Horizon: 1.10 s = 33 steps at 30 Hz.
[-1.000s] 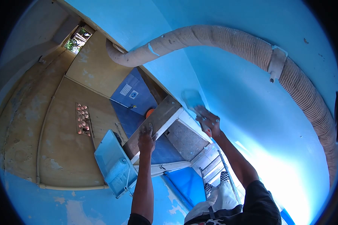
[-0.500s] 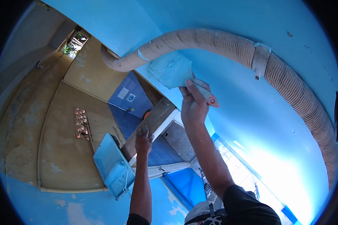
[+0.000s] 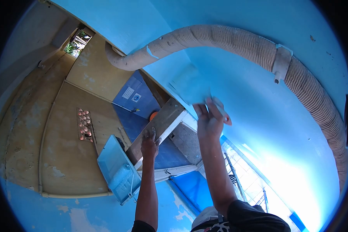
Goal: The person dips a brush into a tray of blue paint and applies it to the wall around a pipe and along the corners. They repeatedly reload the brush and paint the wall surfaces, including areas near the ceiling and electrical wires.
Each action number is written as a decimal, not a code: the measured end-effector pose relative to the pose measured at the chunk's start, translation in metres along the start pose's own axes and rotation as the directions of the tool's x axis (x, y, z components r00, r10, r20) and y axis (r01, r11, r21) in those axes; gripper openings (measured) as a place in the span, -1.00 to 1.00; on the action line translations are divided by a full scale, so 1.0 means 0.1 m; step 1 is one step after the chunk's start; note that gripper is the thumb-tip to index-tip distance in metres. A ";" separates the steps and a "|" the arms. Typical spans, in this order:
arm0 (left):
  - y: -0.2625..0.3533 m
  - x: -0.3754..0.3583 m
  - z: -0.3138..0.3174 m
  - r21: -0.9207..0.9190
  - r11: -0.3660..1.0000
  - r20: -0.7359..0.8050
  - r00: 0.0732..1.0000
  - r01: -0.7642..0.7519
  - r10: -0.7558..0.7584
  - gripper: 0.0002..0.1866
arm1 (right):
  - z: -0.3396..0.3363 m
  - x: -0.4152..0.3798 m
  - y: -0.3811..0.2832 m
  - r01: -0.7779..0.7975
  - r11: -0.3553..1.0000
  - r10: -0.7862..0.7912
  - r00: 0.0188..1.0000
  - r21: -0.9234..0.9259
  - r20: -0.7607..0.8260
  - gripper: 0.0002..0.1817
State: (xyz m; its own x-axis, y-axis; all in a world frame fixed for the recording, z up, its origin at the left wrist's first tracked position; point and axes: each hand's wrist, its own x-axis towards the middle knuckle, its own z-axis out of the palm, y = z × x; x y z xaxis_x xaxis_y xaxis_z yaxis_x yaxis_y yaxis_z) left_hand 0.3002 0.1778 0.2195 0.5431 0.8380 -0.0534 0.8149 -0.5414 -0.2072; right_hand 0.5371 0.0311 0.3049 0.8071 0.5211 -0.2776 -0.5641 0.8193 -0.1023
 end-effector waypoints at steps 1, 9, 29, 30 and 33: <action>0.01 0.00 -0.02 -0.008 1.000 0.011 1.000 0.008 -0.008 -0.30 | 0.24 0.00 0.02 0.001 0.999 -0.006 0.994 0.047 0.111 -0.65; -0.02 0.00 0.05 -0.027 1.000 0.007 1.000 0.015 -0.015 -0.30 | 0.13 0.23 0.37 0.063 0.993 -0.069 0.996 0.104 0.061 -0.69; 0.00 -0.01 0.08 -0.125 0.991 -0.076 0.996 0.036 -0.046 -0.31 | -0.45 0.28 0.25 0.207 0.794 -0.343 0.929 -0.572 -0.141 -0.78; -0.01 0.00 0.09 -0.119 0.993 -0.099 0.995 0.022 -0.034 -0.31 | -0.13 0.13 0.14 0.209 0.834 -0.279 0.958 -0.511 -0.064 -0.77; 0.00 0.00 0.11 -0.116 0.993 -0.116 0.993 0.018 -0.032 -0.30 | 0.23 0.01 -0.08 0.191 0.927 -0.157 0.979 -0.324 0.129 -0.76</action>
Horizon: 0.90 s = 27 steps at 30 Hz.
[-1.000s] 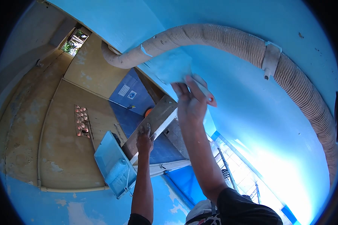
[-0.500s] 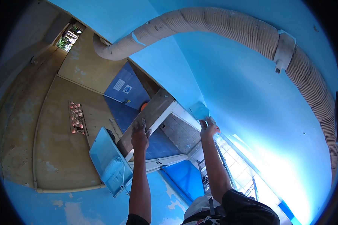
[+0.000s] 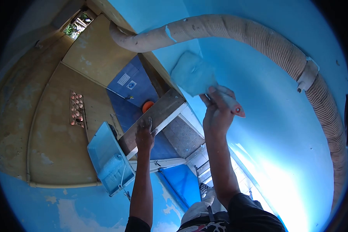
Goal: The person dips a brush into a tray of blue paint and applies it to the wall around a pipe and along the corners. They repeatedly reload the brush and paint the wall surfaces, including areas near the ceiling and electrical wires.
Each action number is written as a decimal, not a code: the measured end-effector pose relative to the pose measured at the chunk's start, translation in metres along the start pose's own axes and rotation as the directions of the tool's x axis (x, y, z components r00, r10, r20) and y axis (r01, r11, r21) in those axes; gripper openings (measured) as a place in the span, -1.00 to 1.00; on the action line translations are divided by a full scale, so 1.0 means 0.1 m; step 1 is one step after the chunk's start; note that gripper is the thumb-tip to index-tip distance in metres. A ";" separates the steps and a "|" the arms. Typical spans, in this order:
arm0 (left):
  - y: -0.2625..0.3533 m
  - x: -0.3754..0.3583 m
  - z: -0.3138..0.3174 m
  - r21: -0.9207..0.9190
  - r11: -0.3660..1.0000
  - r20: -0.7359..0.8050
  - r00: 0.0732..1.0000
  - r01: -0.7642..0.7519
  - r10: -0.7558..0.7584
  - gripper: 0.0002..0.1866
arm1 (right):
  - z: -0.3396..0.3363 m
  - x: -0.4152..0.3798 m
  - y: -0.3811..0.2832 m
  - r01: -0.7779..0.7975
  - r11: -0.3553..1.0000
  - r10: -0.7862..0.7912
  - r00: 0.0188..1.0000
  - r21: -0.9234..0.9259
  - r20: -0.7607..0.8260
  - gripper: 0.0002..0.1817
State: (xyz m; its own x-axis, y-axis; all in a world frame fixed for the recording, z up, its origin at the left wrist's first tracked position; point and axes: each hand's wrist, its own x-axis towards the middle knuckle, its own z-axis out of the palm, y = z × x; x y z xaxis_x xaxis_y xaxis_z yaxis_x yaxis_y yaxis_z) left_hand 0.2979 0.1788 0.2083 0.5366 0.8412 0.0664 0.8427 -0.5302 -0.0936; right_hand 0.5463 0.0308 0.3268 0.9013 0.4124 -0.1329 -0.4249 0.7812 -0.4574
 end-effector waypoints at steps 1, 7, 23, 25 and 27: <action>0.00 -0.01 0.00 0.006 1.000 -0.002 1.000 0.000 0.000 -0.30 | 0.00 0.02 -0.05 -0.014 0.989 -0.003 0.993 0.147 0.119 -0.75; 0.01 -0.02 -0.01 -0.017 1.000 -0.029 1.000 0.003 -0.003 -0.31 | -1.22 0.40 0.85 -0.125 0.979 0.125 0.992 0.162 0.012 -0.72; 0.00 0.01 0.02 -0.020 1.000 -0.005 1.000 0.023 -0.023 -0.30 | -0.45 0.05 0.22 -0.050 0.999 0.048 0.996 -0.017 -0.072 -0.78; -0.01 0.00 0.03 -0.023 0.999 -0.013 1.000 0.022 -0.022 -0.30 | -0.48 0.11 0.18 -0.103 0.982 0.086 0.990 0.158 0.111 -0.74; 0.00 -0.01 0.00 -0.039 0.999 -0.013 1.000 0.027 -0.027 -0.30 | -0.77 0.23 0.49 -0.136 0.975 0.123 0.989 0.174 0.082 -0.72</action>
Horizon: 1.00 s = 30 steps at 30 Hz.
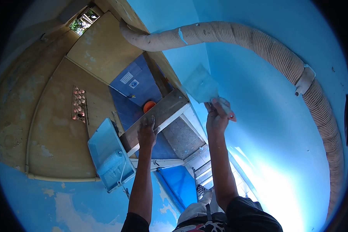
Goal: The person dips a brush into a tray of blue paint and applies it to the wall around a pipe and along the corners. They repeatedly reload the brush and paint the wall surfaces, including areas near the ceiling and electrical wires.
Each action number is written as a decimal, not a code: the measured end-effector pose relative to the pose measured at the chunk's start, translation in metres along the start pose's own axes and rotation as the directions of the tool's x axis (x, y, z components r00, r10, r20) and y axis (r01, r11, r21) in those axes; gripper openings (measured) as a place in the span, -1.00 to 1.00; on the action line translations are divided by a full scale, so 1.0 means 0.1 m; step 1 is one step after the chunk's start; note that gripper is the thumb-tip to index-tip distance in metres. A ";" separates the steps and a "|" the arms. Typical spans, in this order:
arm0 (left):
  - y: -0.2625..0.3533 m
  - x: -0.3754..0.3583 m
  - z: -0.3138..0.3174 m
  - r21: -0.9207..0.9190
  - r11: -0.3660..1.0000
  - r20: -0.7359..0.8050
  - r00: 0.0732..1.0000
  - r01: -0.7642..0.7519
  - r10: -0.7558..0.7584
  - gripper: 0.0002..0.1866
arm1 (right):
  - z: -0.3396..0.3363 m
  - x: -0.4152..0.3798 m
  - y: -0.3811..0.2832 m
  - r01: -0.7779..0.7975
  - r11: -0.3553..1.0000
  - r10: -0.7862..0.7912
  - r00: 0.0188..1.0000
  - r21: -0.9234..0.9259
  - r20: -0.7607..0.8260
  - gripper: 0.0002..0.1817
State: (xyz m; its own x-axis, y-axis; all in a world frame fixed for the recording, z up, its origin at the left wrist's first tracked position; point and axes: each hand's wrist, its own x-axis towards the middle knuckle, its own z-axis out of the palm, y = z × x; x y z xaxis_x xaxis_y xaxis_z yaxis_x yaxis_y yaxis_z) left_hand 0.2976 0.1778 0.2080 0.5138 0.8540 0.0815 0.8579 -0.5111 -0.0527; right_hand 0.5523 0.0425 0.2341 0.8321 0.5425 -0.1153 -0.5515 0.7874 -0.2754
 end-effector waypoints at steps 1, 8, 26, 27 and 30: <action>0.01 0.00 -0.02 -0.015 1.000 0.001 1.000 0.001 -0.001 -0.30 | -0.23 0.08 0.16 -0.028 0.999 0.029 0.999 0.021 -0.037 -0.70; -0.03 0.04 0.08 -0.032 0.999 -0.018 1.000 0.005 -0.006 -0.29 | -2.16 -0.14 0.38 -0.124 0.921 -0.158 0.748 -0.369 -0.645 -0.75; 0.57 -1.78 0.51 -0.688 0.715 -0.027 0.980 0.125 -0.197 -0.38 | -0.97 -1.79 -0.78 -0.456 0.741 0.212 0.855 -0.493 -0.473 -0.67; 0.54 -2.03 0.65 -0.683 0.718 0.025 0.986 0.136 -0.163 -0.42 | -0.75 -1.72 -0.76 -0.416 0.741 0.201 0.886 -0.527 -0.417 -0.66; 0.35 -2.67 1.02 -0.715 0.676 0.202 0.978 0.181 -0.049 -0.41 | -0.19 -1.54 -0.57 -0.245 0.749 0.172 0.969 -0.615 -0.177 -0.65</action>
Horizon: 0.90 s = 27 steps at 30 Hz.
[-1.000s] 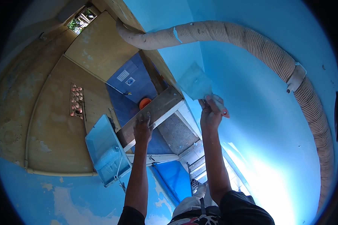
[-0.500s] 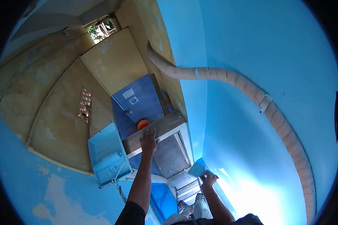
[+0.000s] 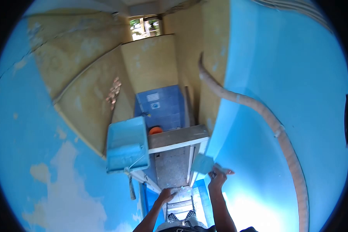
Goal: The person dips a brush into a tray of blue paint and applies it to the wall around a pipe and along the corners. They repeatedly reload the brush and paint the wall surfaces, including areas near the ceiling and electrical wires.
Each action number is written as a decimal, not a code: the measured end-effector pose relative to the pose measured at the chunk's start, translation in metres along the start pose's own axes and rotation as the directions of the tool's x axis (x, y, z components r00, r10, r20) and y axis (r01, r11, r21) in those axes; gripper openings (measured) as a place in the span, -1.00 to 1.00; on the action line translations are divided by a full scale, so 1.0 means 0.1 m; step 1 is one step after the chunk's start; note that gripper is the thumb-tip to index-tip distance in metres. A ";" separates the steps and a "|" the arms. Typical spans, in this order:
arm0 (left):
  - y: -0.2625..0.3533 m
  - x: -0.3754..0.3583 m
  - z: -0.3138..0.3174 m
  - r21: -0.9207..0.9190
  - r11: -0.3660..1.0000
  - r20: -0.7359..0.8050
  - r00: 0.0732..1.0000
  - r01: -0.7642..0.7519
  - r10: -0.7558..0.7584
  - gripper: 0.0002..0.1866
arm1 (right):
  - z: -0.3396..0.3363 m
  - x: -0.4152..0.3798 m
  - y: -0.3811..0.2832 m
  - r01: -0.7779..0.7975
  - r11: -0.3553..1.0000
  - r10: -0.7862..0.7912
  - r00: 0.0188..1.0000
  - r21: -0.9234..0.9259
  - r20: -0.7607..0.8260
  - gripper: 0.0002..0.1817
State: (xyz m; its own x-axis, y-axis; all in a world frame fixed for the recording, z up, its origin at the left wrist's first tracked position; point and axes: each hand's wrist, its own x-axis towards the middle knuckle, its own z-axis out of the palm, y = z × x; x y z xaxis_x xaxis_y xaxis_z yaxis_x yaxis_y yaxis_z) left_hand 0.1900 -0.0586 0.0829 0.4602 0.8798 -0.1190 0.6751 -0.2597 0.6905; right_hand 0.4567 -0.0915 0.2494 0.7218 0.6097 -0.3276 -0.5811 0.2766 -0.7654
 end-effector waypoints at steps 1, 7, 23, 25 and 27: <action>-0.05 -0.20 -0.04 0.000 0.995 0.213 0.972 0.097 -0.095 -0.39 | 0.26 -0.02 -0.08 0.079 0.997 -0.076 0.993 -0.025 0.088 -0.68; -0.63 -1.06 0.00 -0.005 0.957 0.366 0.891 0.291 -0.269 -0.32 | 1.77 -0.23 -0.13 0.467 0.881 -0.312 0.697 -0.080 0.645 -0.69; -0.95 -2.49 -0.05 -0.281 0.816 -0.021 0.847 0.505 -0.531 -0.39 | 3.92 -0.01 2.16 0.958 0.288 0.038 -0.004 -0.007 0.999 -0.73; -0.95 -2.70 0.01 -0.273 0.751 -0.010 0.779 0.601 -0.627 -0.39 | 3.90 0.07 2.34 0.980 0.168 0.052 0.099 -0.106 0.994 -0.74; -0.93 -2.91 0.07 -0.299 0.715 -0.006 0.748 0.632 -0.664 -0.40 | 3.87 0.15 2.48 0.982 0.152 0.060 0.100 -0.108 0.993 -0.74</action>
State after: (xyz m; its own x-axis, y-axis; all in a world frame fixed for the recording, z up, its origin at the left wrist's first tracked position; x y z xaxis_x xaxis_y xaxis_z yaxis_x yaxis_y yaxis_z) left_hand -0.0021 -0.2931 0.0483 -0.1077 0.8328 -0.5430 0.6010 0.4896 0.6317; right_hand 0.1781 0.2739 0.2691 -0.3360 0.8153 0.4716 0.6612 0.5608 -0.4983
